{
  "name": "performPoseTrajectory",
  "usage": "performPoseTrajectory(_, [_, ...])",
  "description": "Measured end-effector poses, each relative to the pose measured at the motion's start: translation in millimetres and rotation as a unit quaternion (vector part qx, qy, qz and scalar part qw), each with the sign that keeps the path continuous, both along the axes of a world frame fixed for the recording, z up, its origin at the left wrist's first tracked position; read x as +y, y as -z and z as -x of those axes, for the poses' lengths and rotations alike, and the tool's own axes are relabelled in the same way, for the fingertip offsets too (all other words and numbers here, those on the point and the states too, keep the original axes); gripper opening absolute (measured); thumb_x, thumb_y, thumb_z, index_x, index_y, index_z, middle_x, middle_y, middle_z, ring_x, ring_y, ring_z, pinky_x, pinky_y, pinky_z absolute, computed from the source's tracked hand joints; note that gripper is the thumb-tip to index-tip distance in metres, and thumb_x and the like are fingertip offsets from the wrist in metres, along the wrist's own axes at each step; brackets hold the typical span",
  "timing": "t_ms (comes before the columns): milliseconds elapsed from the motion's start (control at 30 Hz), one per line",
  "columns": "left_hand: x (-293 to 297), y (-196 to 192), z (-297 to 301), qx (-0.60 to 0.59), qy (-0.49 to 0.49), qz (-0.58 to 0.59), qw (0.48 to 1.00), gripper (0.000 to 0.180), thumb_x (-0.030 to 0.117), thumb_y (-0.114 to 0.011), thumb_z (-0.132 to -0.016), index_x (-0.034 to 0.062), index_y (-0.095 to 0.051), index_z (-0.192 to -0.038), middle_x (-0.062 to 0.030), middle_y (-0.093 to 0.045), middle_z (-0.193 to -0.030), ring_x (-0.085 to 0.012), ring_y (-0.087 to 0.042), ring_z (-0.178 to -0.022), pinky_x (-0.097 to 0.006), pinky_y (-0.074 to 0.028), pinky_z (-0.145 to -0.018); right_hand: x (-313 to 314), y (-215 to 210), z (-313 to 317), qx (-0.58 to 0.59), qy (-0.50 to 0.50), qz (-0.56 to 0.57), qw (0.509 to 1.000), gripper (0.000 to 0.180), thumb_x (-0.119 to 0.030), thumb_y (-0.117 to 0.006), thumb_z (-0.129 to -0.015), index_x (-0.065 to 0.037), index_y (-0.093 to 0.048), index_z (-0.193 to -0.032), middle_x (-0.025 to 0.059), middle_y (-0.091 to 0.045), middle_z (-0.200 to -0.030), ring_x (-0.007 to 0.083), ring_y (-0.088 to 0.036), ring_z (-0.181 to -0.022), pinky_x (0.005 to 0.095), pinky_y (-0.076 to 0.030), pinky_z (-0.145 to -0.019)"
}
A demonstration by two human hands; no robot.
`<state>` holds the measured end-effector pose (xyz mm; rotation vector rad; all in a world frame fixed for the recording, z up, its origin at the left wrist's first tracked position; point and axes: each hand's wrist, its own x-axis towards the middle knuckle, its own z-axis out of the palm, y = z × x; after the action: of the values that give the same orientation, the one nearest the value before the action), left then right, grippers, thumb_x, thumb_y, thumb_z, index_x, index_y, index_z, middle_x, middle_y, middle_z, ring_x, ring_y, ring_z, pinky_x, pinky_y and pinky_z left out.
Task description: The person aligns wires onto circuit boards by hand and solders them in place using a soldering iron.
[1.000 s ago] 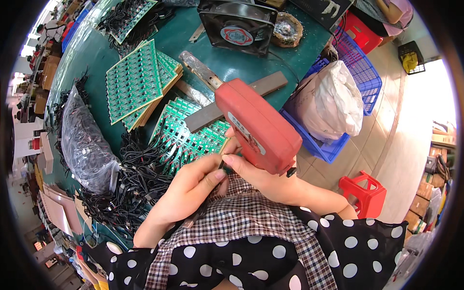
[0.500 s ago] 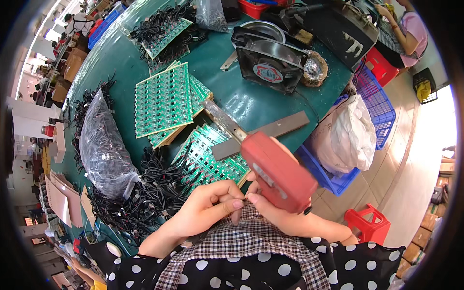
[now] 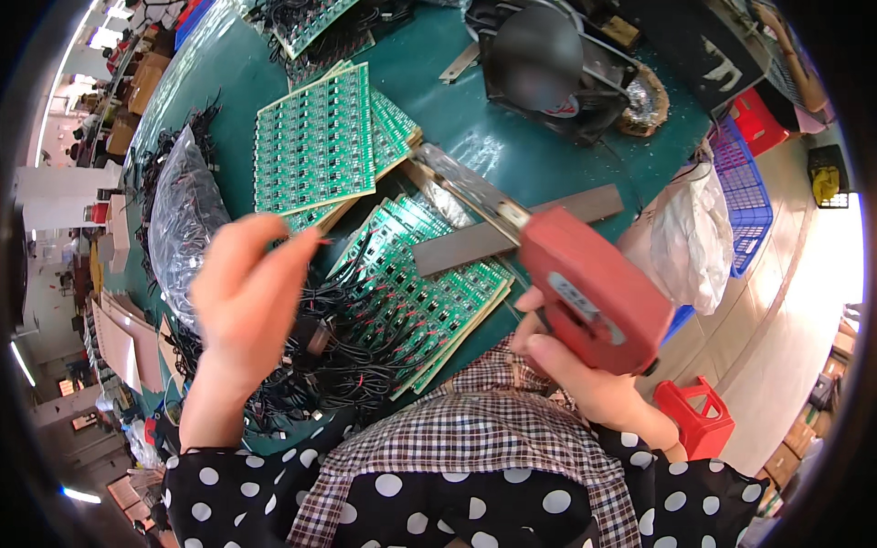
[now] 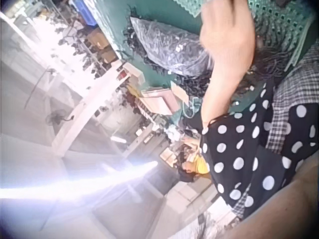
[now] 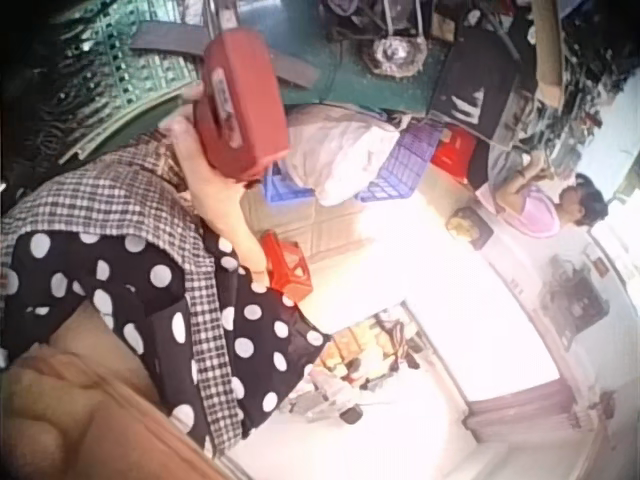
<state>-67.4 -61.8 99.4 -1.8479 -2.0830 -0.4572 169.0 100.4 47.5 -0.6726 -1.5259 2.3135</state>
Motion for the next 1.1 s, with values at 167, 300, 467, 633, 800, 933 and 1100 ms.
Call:
performPoseTrajectory(167, [3.7,57.2,-11.6,-0.057,-0.030,0.055,0.996,0.029,-0.005,-0.065,-0.063,-0.0012,-0.064,-0.092,-0.0068,-0.054,-0.074,-0.0207,-0.053,-0.063,-0.031,-0.044,-0.054,6.4,16.7,-4.6,0.031,0.026,0.000,0.999,0.050,-0.008,-0.061,-0.080,0.003,-0.042,-0.124,0.0187,-0.057,-0.108,0.0185,-0.058,-0.068,0.0282,-0.047,-0.061])
performPoseTrajectory(300, [0.4,70.4,-15.0,-0.107,-0.072,0.100,0.987,0.030,-0.006,-0.066,-0.063,-0.0004,-0.063,-0.092,-0.0062,-0.052,-0.072,-0.0206,-0.051,-0.061,-0.031,-0.044,-0.053,6.0,21.5,-4.7,-0.051,0.050,0.018,0.997,0.066,-0.027,-0.070,-0.075,0.004,-0.040,-0.125,0.0157,-0.059,-0.098,0.0158,-0.051,-0.055,0.0253,-0.044,-0.050])
performPoseTrajectory(467, [3.1,69.6,-16.0,-0.118,-0.074,0.105,0.985,0.030,-0.005,-0.065,-0.064,-0.0016,-0.063,-0.094,-0.0064,-0.051,-0.071,-0.0208,-0.050,-0.059,-0.031,-0.042,-0.052,10.1,20.9,0.9,-0.108,-0.025,0.021,0.994,0.064,-0.028,-0.071,-0.075,0.005,-0.043,-0.122,0.0143,-0.060,-0.093,0.0152,-0.053,-0.057,0.0248,-0.044,-0.052])
performPoseTrajectory(633, [2.5,68.2,-17.6,-0.092,-0.063,0.122,0.986,0.028,-0.003,-0.064,-0.064,-0.0060,-0.062,-0.092,-0.0078,-0.050,-0.071,-0.0203,-0.049,-0.059,-0.029,-0.042,-0.051,11.9,8.6,3.1,-0.166,-0.057,0.049,0.983,0.059,-0.026,-0.070,-0.076,0.005,-0.045,-0.119,0.0136,-0.060,-0.094,0.0145,-0.054,-0.060,0.0245,-0.045,-0.056])
performPoseTrajectory(800, [0.4,65.2,-17.7,-0.069,-0.057,0.123,0.988,0.027,-0.003,-0.063,-0.063,-0.0073,-0.062,-0.090,-0.0095,-0.050,-0.074,-0.0207,-0.049,-0.062,-0.029,-0.042,-0.052,25.3,7.1,-0.3,-0.134,-0.176,0.037,0.974,0.051,-0.001,-0.063,-0.075,0.001,-0.047,-0.123,0.0127,-0.057,-0.108,0.0134,-0.055,-0.081,0.0246,-0.046,-0.069])
performPoseTrajectory(933, [-2.0,68.3,-17.9,-0.062,-0.057,0.109,0.990,0.026,-0.003,-0.063,-0.063,-0.0072,-0.061,-0.089,-0.0095,-0.050,-0.075,-0.0206,-0.050,-0.063,-0.028,-0.043,-0.053,28.2,8.9,-1.8,-0.145,-0.195,0.049,0.969,0.053,-0.005,-0.067,-0.073,0.002,-0.049,-0.122,0.0124,-0.056,-0.106,0.0137,-0.056,-0.081,0.0245,-0.045,-0.069])
performPoseTrajectory(1100, [-5.9,75.4,-11.8,-0.006,-0.034,0.087,0.996,0.021,0.001,-0.062,-0.064,-0.0074,-0.062,-0.083,-0.0033,-0.044,-0.069,-0.0134,-0.046,-0.063,-0.018,-0.038,-0.043,26.8,-1.6,3.4,-0.218,-0.203,0.028,0.954,0.062,-0.009,-0.072,-0.067,0.003,-0.048,-0.123,0.0093,-0.059,-0.098,0.0103,-0.055,-0.074,0.0242,-0.044,-0.068])
